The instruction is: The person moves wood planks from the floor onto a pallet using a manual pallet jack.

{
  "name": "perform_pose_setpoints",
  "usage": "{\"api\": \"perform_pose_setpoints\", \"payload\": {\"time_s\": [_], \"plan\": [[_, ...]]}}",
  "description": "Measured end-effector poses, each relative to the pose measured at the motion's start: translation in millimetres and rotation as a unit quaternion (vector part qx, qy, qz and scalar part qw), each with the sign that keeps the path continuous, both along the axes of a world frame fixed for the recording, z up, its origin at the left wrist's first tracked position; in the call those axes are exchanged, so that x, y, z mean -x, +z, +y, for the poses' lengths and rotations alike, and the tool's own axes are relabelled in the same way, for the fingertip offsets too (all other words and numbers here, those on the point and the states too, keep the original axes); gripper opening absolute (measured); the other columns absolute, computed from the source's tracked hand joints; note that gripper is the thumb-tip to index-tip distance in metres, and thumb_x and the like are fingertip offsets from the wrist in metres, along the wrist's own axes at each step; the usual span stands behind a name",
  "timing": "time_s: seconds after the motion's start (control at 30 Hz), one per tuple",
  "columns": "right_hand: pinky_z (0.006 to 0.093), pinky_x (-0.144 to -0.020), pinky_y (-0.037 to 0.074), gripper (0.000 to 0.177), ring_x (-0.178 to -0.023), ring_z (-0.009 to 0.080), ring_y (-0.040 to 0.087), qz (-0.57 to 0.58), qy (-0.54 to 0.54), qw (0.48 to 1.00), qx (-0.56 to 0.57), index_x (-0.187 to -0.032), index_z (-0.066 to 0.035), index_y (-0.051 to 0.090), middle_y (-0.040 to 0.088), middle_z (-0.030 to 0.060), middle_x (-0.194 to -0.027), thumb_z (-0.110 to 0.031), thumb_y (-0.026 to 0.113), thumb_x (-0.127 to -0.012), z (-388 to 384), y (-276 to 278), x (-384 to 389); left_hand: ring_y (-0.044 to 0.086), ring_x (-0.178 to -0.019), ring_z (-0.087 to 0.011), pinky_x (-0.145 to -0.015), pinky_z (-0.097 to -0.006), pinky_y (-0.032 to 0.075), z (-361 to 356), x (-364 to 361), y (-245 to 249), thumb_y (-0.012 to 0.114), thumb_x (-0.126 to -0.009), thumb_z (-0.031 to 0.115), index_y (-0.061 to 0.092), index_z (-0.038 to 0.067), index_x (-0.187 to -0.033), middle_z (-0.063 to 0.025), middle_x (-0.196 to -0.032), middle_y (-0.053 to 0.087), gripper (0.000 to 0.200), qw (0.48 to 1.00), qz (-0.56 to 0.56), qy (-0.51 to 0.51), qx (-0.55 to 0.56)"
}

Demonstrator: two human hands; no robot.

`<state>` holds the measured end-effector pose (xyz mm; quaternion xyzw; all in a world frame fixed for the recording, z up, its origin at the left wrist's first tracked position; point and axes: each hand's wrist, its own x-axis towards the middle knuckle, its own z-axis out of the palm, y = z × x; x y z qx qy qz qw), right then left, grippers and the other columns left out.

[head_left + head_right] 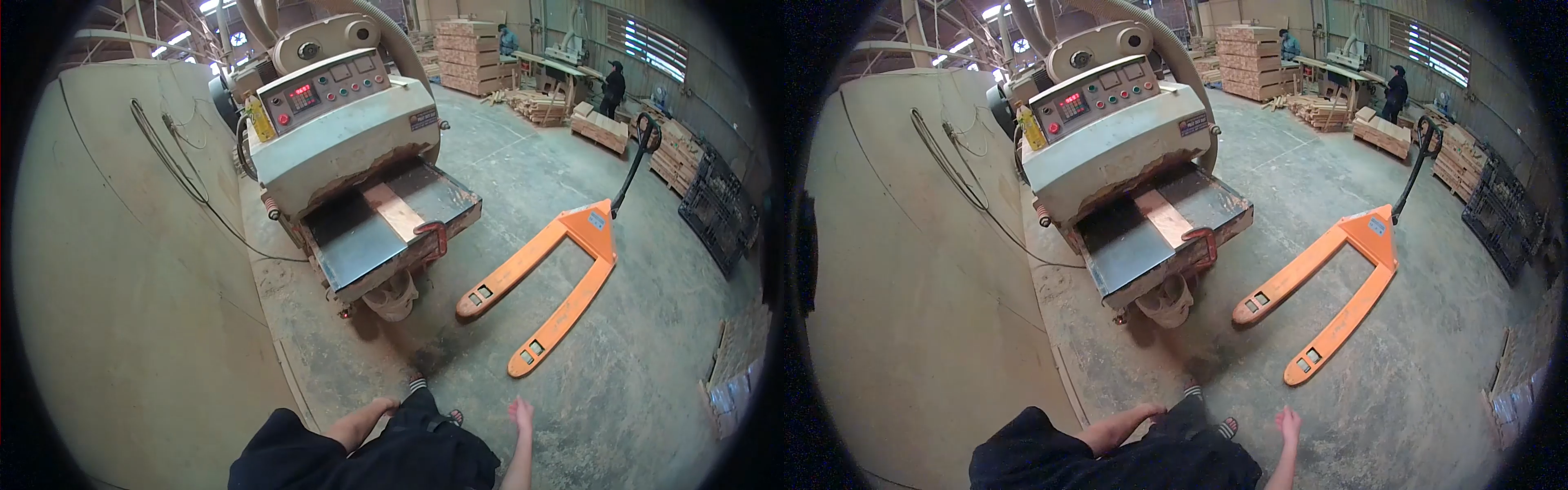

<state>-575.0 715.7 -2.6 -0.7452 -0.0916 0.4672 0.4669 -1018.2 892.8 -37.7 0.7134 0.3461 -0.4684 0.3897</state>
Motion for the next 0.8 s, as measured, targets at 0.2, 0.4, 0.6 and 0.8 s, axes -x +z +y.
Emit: {"api": "perform_pose_setpoints", "payload": {"time_s": [0.2,0.4,0.6,0.8], "plan": [[0.0285,-0.069,0.05,0.035,-0.076,0.0167,0.066,-0.13,0.104,0.978,-0.124,-0.091,-0.003,0.066,0.069,0.0057,-0.083,-0.037,0.063,-0.096,28,90,-11,0.07,-0.097,-0.0353,-0.084,-0.0447,0.055,6,-26,65,0.06,-0.081,0.023,0.072,0.007,-0.107,-0.0171,-0.098,0.073,0.033,0.965,-0.172,0.153,-0.129],[0.0431,-0.099,0.045,0.046,-0.115,0.0315,0.06,-0.169,0.518,0.836,0.073,-0.126,-0.001,0.059,0.063,0.0185,-0.123,-0.034,0.06,-0.094,-85,184,30,0.055,-0.122,-0.0397,-0.1,-0.0473,0.047,-16,0,161,0.062,-0.079,0.02,0.053,0.013,-0.136,-0.0189,-0.138,0.054,0.058,0.928,-0.304,0.018,-0.213],[0.0494,-0.108,0.034,0.058,-0.13,0.0344,0.044,-0.236,0.57,0.787,-0.009,-0.138,-0.002,0.046,0.046,0.0196,-0.139,-0.037,0.057,-0.094,-128,270,75,0.022,-0.147,-0.0455,-0.119,-0.055,0.022,-54,6,326,0.069,-0.079,0.03,0.011,0.014,-0.16,-0.0215,-0.163,0.016,0.101,0.9,-0.366,-0.128,-0.199],[0.0558,-0.117,0.023,0.071,-0.145,0.0373,0.028,-0.773,0.483,0.403,-0.087,-0.15,-0.003,0.033,0.029,0.0206,-0.155,-0.039,0.054,-0.093,-131,263,108,0.006,-0.153,-0.0393,-0.123,-0.0533,0.008,-65,-10,352,0.056,-0.082,0.057,0.008,0.006,-0.159,-0.02,-0.166,0.006,0.104,0.843,-0.529,-0.09,-0.019]]}}
